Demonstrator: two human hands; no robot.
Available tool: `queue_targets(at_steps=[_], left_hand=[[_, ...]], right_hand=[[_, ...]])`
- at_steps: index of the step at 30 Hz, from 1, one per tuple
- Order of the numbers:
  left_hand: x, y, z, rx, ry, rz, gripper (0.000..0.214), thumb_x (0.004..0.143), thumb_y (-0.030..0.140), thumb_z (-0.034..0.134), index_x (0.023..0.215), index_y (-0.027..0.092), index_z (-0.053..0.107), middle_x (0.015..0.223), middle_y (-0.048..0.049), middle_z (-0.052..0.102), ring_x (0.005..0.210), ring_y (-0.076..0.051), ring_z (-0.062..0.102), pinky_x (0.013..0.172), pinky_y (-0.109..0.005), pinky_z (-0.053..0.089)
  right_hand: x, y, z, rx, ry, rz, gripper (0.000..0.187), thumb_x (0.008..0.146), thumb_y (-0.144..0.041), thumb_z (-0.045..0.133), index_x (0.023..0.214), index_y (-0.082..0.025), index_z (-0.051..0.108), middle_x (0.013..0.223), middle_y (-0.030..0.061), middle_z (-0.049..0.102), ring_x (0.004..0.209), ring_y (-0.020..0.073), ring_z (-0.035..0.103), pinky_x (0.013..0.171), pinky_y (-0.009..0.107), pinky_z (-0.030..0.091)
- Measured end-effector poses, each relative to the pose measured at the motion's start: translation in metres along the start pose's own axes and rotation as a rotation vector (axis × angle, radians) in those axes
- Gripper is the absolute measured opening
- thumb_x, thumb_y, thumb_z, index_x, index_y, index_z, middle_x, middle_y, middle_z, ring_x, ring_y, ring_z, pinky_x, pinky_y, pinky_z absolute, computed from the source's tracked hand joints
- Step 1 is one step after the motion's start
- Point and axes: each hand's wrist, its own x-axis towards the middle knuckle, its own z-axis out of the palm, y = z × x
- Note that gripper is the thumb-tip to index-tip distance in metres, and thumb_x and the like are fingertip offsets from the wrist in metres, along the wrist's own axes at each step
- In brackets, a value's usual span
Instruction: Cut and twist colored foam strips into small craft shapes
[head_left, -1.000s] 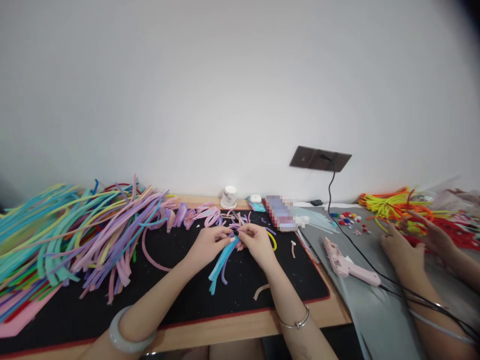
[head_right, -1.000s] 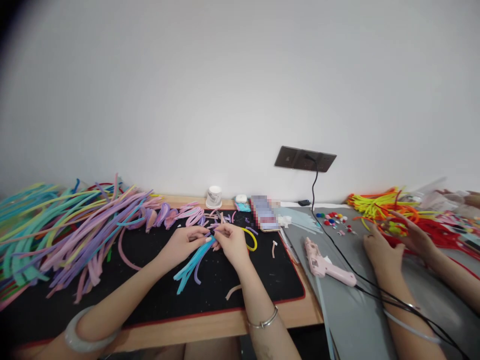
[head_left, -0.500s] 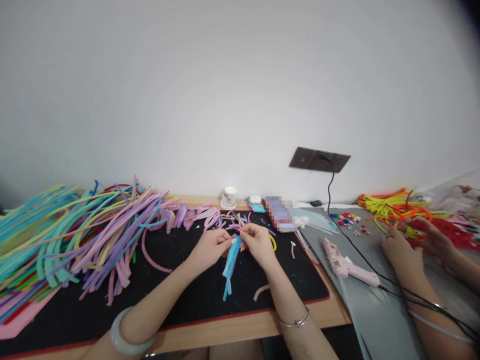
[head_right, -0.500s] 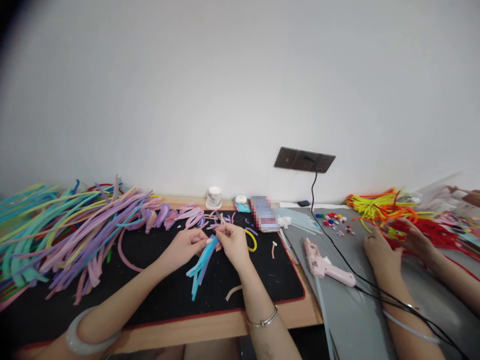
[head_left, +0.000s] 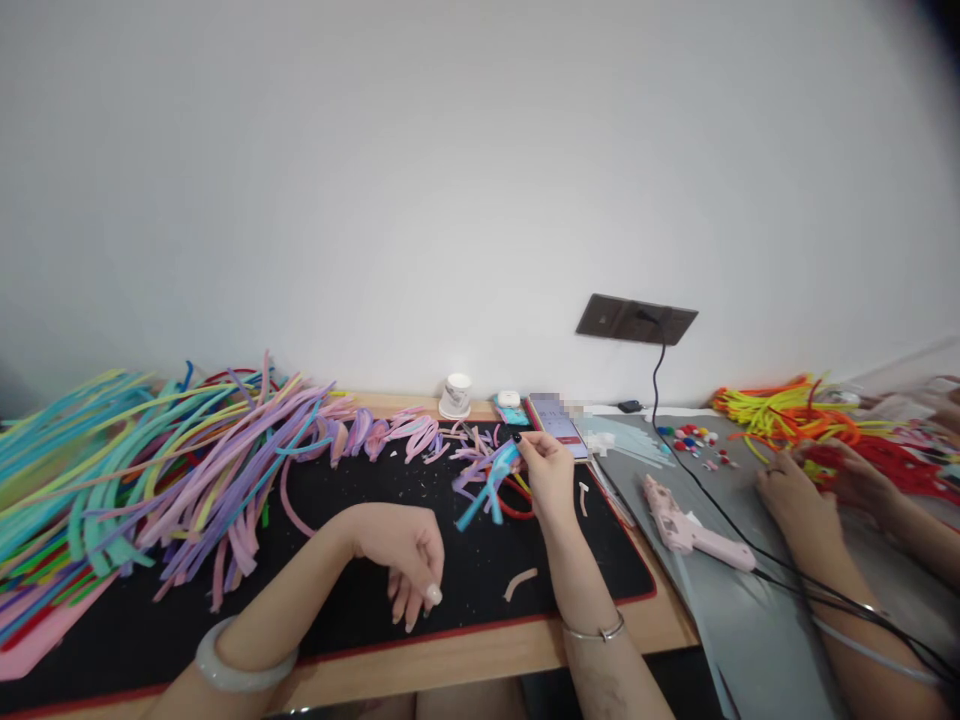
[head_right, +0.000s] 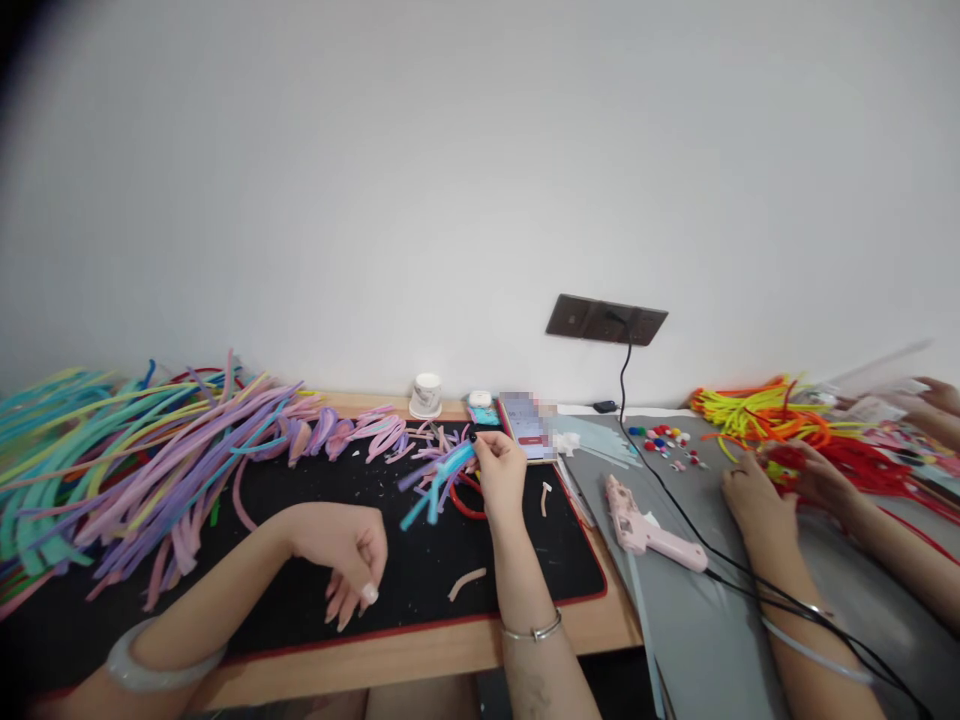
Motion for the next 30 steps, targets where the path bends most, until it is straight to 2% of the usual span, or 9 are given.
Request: queue_targets(at_steps=[2,6,8,9,11,14,20,24,30], left_hand=[[-0.001,-0.002,-0.007,0.013,0.138,0.027,0.024,0.072,0.042,0.066,0.066,0.018,0.068,0.057,-0.0034,0.067,0.041,-0.011,0.052,0.042,-0.021,0.032],[0.01,-0.008,-0.024,-0.171,0.826,0.223,0.036,0.076,0.049,0.058,0.067,0.015,0.063,0.04,0.0058,0.045,0.033,-0.005,0.029,0.039,-0.019,0.021],[0.016,-0.007,-0.024,-0.314,0.989,0.326,0.035,0.078,0.05,0.057,0.076,0.015,0.062,0.046,0.0059,0.047,0.038,-0.006,0.036,0.041,-0.019,0.027],[0.019,-0.005,-0.022,-0.375,0.987,0.371,0.035,0.077,0.049,0.058,0.083,0.015,0.062,0.056,0.003,0.054,0.046,-0.008,0.046,0.046,-0.019,0.034],[0.025,0.0,-0.011,-0.493,0.767,0.42,0.036,0.078,0.048,0.059,0.094,0.015,0.06,0.082,-0.0048,0.065,0.072,-0.013,0.061,0.065,-0.024,0.046],[0.033,0.007,0.007,-0.556,0.526,0.38,0.037,0.077,0.049,0.062,0.085,0.013,0.058,0.081,-0.0082,0.066,0.076,-0.018,0.064,0.072,-0.032,0.048],[0.043,0.005,0.01,-0.582,0.537,0.379,0.036,0.069,0.044,0.071,0.082,0.014,0.055,0.059,0.0044,0.052,0.048,-0.007,0.046,0.058,-0.027,0.048],[0.042,0.0,0.004,-0.523,0.484,0.393,0.036,0.074,0.046,0.067,0.083,0.012,0.056,0.053,0.0086,0.042,0.042,-0.003,0.034,0.052,-0.025,0.046],[0.033,0.004,0.009,-0.546,0.371,0.271,0.031,0.076,0.043,0.065,0.078,0.015,0.052,0.049,0.0107,0.035,0.04,-0.003,0.03,0.043,-0.019,0.038]], right_hand=[[-0.001,-0.002,0.0,0.025,-0.068,0.029,0.02,0.068,-0.033,0.067,0.073,-0.014,0.061,0.048,-0.0021,0.056,0.039,0.01,0.048,0.041,0.022,0.04],[-0.01,-0.003,0.009,-0.03,-0.339,0.079,0.019,0.069,-0.031,0.068,0.07,-0.013,0.062,0.046,-0.0012,0.057,0.037,0.0092,0.048,0.039,0.02,0.038],[-0.015,-0.003,0.015,-0.059,-0.433,0.083,0.017,0.069,-0.029,0.068,0.07,-0.013,0.063,0.047,-0.0013,0.057,0.038,0.0089,0.049,0.039,0.02,0.039],[-0.018,-0.002,0.018,-0.068,-0.464,0.083,0.015,0.07,-0.028,0.067,0.07,-0.013,0.063,0.048,-0.0015,0.058,0.038,0.0089,0.049,0.04,0.02,0.039],[-0.022,-0.002,0.022,-0.093,-0.495,0.089,0.013,0.07,-0.027,0.065,0.069,-0.014,0.063,0.048,-0.0021,0.057,0.039,0.0092,0.05,0.041,0.02,0.04],[-0.024,-0.002,0.026,-0.143,-0.476,0.086,0.011,0.069,-0.025,0.064,0.069,-0.014,0.064,0.049,-0.0019,0.057,0.04,0.0096,0.05,0.042,0.02,0.04],[-0.023,-0.003,0.026,-0.158,-0.384,0.065,0.011,0.067,-0.024,0.062,0.07,-0.014,0.065,0.05,-0.0029,0.056,0.039,0.009,0.048,0.041,0.021,0.039],[-0.021,-0.004,0.025,-0.186,-0.344,0.037,0.011,0.068,-0.023,0.06,0.07,-0.014,0.065,0.048,-0.003,0.054,0.039,0.0085,0.044,0.04,0.02,0.035],[-0.017,-0.004,0.02,-0.202,-0.299,-0.023,0.011,0.069,-0.023,0.061,0.07,-0.013,0.067,0.049,-0.0027,0.053,0.041,0.0078,0.042,0.041,0.02,0.032]])
